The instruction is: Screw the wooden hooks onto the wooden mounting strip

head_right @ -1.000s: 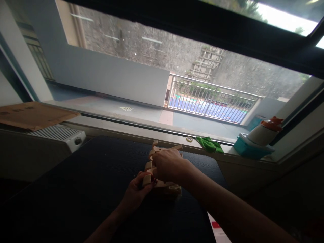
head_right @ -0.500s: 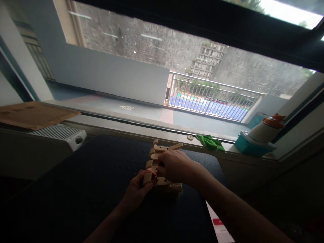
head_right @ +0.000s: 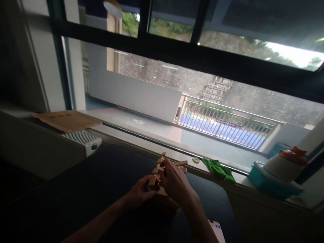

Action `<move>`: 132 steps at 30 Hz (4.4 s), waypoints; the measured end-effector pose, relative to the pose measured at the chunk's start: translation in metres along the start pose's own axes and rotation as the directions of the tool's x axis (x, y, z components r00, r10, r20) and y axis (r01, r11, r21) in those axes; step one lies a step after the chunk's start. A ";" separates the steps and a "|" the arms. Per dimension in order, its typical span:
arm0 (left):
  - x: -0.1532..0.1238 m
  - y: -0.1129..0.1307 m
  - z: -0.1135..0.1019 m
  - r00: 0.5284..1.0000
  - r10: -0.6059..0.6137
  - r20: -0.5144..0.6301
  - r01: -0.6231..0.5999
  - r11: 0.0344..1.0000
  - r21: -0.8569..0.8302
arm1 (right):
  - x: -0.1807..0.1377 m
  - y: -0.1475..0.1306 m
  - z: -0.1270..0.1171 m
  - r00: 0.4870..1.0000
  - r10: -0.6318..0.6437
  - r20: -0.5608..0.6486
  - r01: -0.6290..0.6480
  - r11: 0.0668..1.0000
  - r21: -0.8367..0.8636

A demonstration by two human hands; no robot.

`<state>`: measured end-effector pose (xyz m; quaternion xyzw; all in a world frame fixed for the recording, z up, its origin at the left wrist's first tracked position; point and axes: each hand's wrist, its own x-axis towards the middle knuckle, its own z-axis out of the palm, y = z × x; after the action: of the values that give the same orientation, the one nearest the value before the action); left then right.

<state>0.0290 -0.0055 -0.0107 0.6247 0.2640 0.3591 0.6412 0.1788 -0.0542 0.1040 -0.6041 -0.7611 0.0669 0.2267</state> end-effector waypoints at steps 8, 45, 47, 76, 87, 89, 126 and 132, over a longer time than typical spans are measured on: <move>0.025 0.015 -0.037 0.905 -0.076 0.418 0.077 0.997 0.015 | 0.017 0.012 0.016 0.995 -0.041 -0.091 0.056 0.984 0.172; 0.015 0.001 0.004 0.998 -0.057 -0.020 0.053 0.985 -0.166 | 0.009 0.021 0.019 0.978 0.013 -0.209 0.016 0.990 0.140; 0.015 0.001 0.004 0.997 -0.070 -0.023 0.065 0.983 -0.171 | 0.008 0.022 0.018 0.984 -0.012 -0.180 0.042 0.985 0.166; 0.014 -0.002 0.008 0.997 -0.016 -0.077 0.006 0.991 -0.130 | 0.013 0.029 0.018 0.970 0.028 -0.241 0.013 0.986 0.169; 0.016 -0.006 0.006 0.998 -0.014 -0.058 0.006 0.989 -0.146 | 0.012 0.034 0.017 0.961 0.070 -0.266 -0.036 0.991 0.130; 0.015 -0.005 0.007 0.998 -0.014 -0.054 0.006 0.989 -0.148 | 0.012 0.033 0.017 0.958 0.079 -0.277 -0.044 0.991 0.127; 0.015 -0.010 0.005 0.998 0.034 -0.043 -0.038 0.995 -0.093 | 0.012 0.025 0.020 0.961 0.036 -0.275 -0.002 0.992 0.124; 0.017 -0.012 0.005 0.998 0.022 -0.051 -0.026 0.996 -0.085 | 0.007 0.022 0.017 0.975 -0.004 -0.220 0.033 0.991 0.129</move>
<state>0.0445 0.0050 -0.0204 0.5906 0.2570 0.3932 0.6562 0.1897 -0.0391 0.0826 -0.5844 -0.7308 0.0478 0.3495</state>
